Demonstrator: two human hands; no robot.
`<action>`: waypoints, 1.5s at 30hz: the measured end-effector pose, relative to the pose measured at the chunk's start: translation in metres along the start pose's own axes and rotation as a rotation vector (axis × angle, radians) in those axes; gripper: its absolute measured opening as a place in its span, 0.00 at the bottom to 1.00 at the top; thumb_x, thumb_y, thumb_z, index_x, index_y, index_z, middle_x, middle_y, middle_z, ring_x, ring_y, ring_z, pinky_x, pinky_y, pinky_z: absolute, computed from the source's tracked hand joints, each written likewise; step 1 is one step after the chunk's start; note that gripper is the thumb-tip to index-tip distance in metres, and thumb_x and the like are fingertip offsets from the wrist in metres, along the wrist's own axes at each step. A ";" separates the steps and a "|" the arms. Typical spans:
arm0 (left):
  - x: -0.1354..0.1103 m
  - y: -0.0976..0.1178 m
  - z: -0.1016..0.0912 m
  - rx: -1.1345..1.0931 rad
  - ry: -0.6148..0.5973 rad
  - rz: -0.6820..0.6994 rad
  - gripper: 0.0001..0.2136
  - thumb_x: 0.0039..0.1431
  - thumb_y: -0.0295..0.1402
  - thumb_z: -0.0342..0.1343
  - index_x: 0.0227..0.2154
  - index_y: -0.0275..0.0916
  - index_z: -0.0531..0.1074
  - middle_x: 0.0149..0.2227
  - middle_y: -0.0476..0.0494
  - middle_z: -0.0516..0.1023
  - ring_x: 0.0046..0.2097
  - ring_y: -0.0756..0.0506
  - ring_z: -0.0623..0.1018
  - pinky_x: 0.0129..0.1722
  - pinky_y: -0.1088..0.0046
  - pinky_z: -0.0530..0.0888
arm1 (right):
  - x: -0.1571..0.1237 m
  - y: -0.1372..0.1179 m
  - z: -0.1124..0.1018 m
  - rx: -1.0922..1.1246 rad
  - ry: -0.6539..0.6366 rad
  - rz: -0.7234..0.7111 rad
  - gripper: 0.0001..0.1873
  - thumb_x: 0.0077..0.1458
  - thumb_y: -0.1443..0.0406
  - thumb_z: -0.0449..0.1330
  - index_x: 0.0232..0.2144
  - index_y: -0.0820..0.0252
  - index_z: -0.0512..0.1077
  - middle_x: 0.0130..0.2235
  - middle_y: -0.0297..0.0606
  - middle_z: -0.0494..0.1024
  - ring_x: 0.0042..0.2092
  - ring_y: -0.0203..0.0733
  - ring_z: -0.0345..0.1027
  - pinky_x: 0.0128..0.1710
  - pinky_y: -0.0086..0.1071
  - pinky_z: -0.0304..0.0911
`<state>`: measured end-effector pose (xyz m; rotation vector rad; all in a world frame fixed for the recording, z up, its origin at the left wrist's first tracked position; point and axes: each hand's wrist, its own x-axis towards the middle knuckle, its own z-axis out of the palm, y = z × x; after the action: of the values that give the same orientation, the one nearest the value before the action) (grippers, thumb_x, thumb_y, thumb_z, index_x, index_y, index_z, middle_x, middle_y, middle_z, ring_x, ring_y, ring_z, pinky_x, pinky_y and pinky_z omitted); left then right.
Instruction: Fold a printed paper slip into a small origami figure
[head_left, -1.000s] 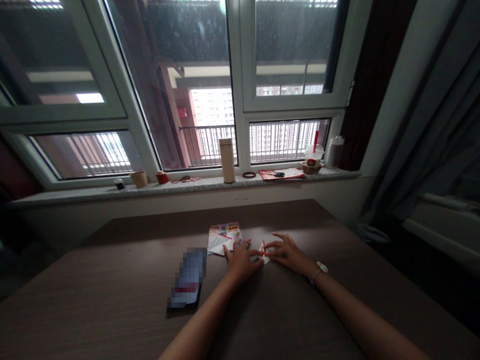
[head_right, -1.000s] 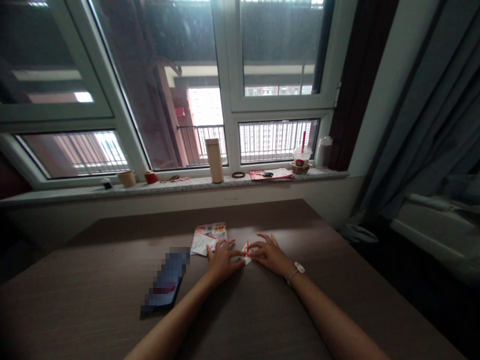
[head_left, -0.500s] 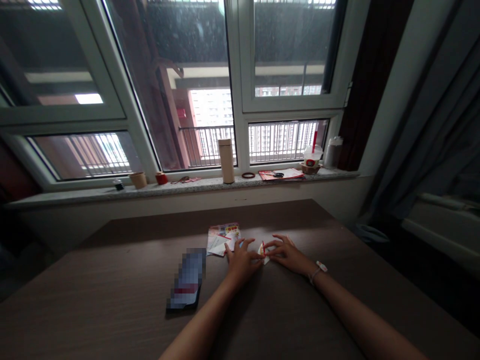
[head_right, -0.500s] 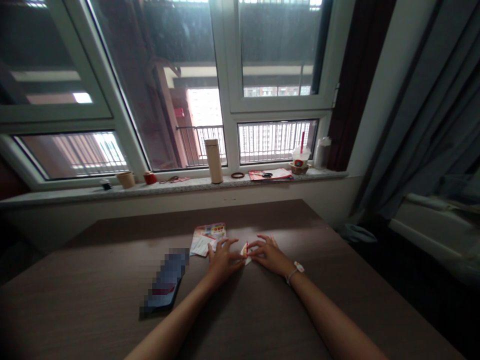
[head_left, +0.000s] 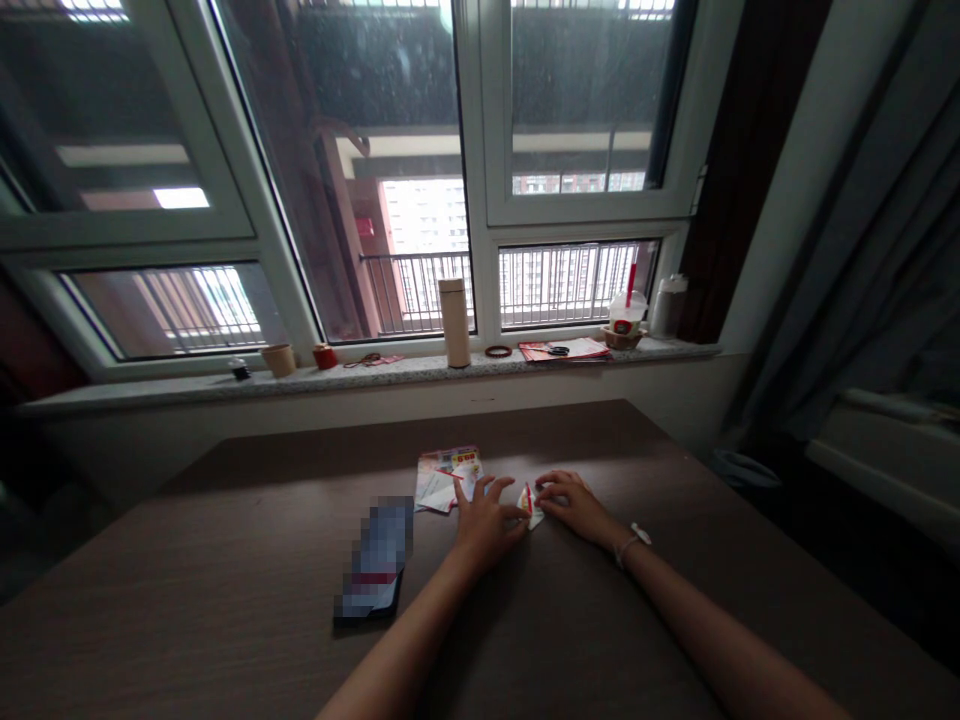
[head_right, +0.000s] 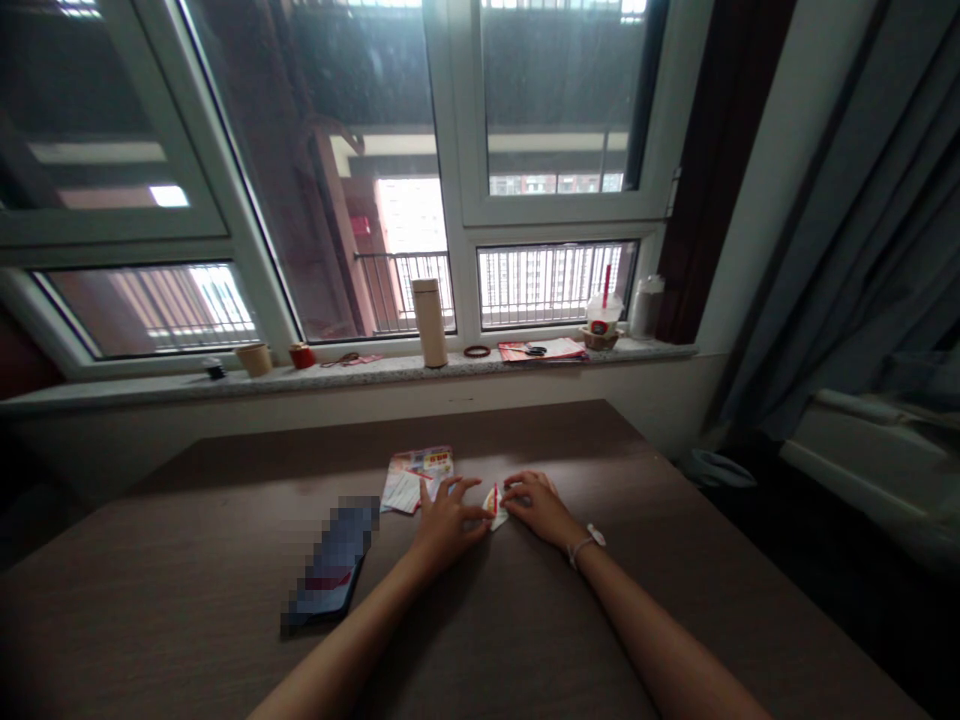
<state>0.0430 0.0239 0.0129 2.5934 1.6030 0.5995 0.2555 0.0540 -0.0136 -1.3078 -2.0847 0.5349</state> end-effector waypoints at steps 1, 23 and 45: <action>0.000 0.000 0.000 -0.002 0.003 0.004 0.06 0.56 0.42 0.59 0.35 0.59 0.79 0.59 0.54 0.67 0.62 0.35 0.59 0.58 0.33 0.32 | 0.000 0.000 0.001 -0.010 0.003 0.006 0.11 0.55 0.57 0.58 0.35 0.51 0.78 0.51 0.38 0.72 0.56 0.48 0.58 0.59 0.46 0.51; -0.001 0.000 0.002 -0.038 -0.016 -0.045 0.06 0.54 0.43 0.60 0.36 0.60 0.78 0.58 0.55 0.67 0.62 0.36 0.59 0.58 0.32 0.33 | -0.006 0.002 -0.006 -0.074 -0.021 -0.045 0.10 0.52 0.59 0.61 0.38 0.48 0.77 0.53 0.37 0.68 0.59 0.47 0.54 0.62 0.45 0.49; 0.004 0.007 0.002 -0.123 0.027 -0.254 0.06 0.54 0.44 0.59 0.32 0.55 0.79 0.54 0.50 0.71 0.59 0.37 0.63 0.58 0.32 0.40 | -0.016 -0.019 0.004 -0.059 0.028 -0.075 0.07 0.52 0.56 0.62 0.30 0.49 0.78 0.50 0.36 0.69 0.60 0.49 0.51 0.63 0.48 0.44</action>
<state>0.0509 0.0241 0.0138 2.2570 1.8031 0.6901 0.2459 0.0316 -0.0093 -1.2571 -2.1318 0.4232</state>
